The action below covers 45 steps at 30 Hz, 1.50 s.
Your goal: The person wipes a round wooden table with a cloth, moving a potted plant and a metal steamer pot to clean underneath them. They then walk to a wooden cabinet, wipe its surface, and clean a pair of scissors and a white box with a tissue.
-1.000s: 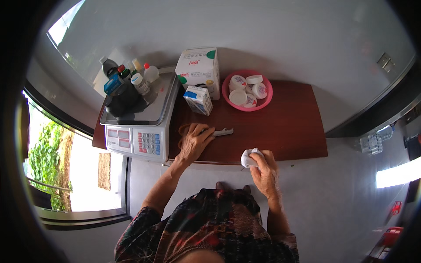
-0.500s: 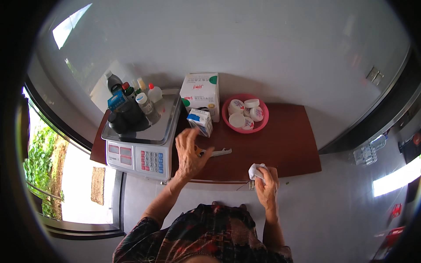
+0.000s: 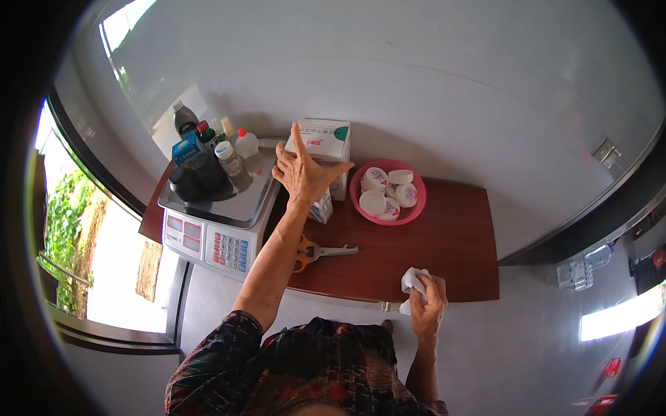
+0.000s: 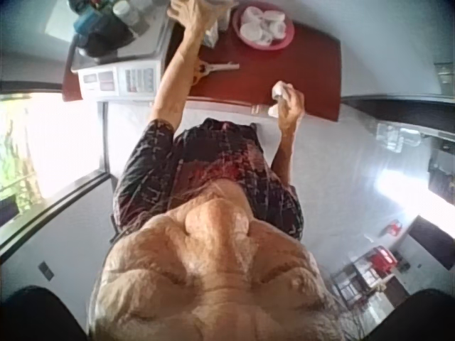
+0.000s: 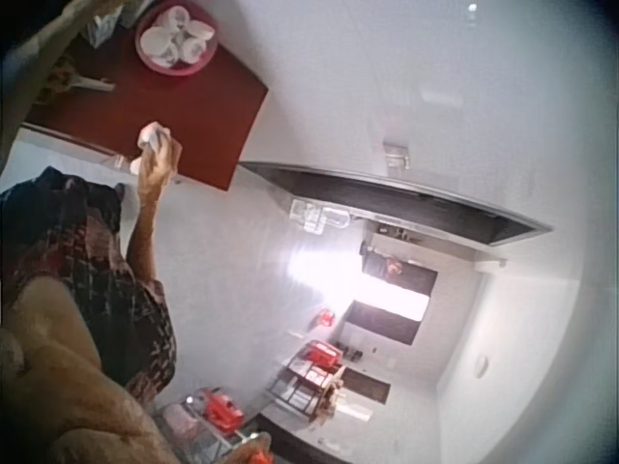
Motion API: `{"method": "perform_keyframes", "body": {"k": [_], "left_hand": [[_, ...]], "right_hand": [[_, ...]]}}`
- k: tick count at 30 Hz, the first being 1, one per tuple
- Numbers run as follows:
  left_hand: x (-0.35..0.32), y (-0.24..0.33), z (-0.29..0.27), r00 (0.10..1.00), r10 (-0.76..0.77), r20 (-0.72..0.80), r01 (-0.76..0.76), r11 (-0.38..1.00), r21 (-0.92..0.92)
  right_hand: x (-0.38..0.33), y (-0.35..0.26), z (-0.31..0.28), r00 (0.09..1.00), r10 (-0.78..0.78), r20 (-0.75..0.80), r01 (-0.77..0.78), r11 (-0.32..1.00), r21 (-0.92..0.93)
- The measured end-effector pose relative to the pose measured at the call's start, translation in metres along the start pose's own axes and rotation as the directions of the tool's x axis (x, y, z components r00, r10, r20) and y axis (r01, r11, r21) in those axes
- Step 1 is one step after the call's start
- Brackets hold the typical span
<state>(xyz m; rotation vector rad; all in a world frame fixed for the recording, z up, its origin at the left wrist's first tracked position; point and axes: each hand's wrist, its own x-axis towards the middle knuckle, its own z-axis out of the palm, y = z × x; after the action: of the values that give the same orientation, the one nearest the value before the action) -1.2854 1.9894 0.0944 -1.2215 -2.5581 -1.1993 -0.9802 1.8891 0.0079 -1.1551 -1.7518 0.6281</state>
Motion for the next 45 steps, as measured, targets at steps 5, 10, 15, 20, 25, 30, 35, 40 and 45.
{"method": "perform_keyframes", "body": {"k": [5, 10, 15, 20, 25, 30, 35, 40, 45], "left_hand": [[-0.001, 0.009, 0.015, 0.995, -0.019, -0.098, 0.014, 0.999, -0.053], [-0.001, 0.005, 0.020, 0.974, 0.019, -0.226, -0.046, 0.993, -0.113], [0.001, 0.013, 0.005, 0.934, 0.095, -0.344, -0.141, 0.984, -0.111], [-0.010, 0.038, -0.041, 0.878, 0.178, -0.444, -0.210, 0.978, -0.023], [-0.046, 0.075, -0.071, 0.837, 0.339, -0.429, -0.429, 0.894, -0.132], [-0.101, 0.111, -0.042, 0.911, 0.325, -0.254, -0.411, 0.747, -0.523], [-0.156, 0.144, 0.020, 0.914, 0.389, -0.116, -0.372, 0.691, -0.620], [-0.186, 0.175, 0.049, 0.910, 0.414, 0.023, -0.321, 0.738, -0.594], [-0.197, 0.186, 0.067, 0.879, 0.476, 0.031, -0.384, 0.744, -0.547]], "right_hand": [[0.029, 0.027, -0.021, 0.998, -0.065, 0.014, 0.065, 0.998, 0.012], [0.048, 0.058, -0.037, 0.996, -0.072, 0.046, 0.071, 0.997, 0.027], [0.061, 0.081, -0.047, 0.994, -0.092, 0.066, 0.091, 0.996, 0.016], [0.066, 0.084, -0.042, 0.992, -0.096, 0.078, 0.090, 0.993, 0.073], [0.066, 0.109, -0.048, 1.000, 0.016, -0.022, -0.006, 0.923, 0.386], [0.098, 0.085, -0.082, 0.936, 0.304, -0.178, -0.065, 0.645, 0.761], [0.105, 0.039, -0.099, 0.882, -0.370, -0.293, 0.416, 0.902, 0.115], [0.099, 0.054, -0.083, 0.781, -0.535, -0.324, 0.544, 0.836, -0.070], [0.120, 0.087, -0.087, 0.912, -0.098, -0.399, 0.256, 0.895, 0.365]]}}
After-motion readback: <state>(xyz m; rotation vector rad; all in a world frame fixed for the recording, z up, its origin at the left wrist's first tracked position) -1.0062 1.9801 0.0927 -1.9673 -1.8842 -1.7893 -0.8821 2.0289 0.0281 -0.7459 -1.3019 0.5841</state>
